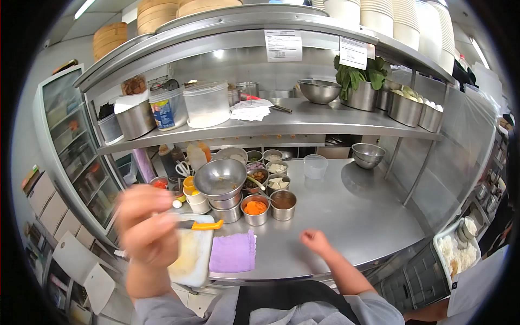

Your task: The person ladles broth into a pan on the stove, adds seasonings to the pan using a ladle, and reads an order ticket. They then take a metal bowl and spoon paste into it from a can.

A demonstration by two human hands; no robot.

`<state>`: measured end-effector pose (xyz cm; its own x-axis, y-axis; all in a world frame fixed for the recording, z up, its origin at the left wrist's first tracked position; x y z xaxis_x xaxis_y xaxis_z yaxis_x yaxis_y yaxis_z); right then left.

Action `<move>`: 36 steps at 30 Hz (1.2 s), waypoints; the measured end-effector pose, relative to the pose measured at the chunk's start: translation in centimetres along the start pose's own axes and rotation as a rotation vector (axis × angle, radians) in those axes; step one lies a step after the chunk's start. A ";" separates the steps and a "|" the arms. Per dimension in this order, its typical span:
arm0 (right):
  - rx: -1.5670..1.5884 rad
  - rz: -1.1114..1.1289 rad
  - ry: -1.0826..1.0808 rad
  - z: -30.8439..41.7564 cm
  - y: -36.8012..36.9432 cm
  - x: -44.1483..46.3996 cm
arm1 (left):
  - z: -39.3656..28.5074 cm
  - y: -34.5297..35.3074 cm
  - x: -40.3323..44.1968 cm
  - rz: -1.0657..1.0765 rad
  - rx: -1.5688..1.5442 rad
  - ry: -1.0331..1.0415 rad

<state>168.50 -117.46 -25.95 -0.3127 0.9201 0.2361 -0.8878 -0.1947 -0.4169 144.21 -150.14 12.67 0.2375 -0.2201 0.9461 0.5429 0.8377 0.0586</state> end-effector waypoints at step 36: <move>0.564 -0.406 -0.330 48.9 -13.2 18.8 | 1.5 -11.6 -43.5 0.355 0.605 -1.239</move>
<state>157.83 -114.22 26.93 0.0685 0.8245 0.5617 -0.9647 -0.0888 0.2480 126.42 -149.52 -28.68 -0.7321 0.3516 0.5835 0.1076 0.9054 -0.4107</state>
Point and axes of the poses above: each hand's wrist, its own x-axis towards the middle knuckle, its own y-axis out of the palm, z = x × y, the point moved 3 cm from there along x, towards the middle knuckle, and after that the axes turned 12 degrees about -z, right-handed, at the moved point
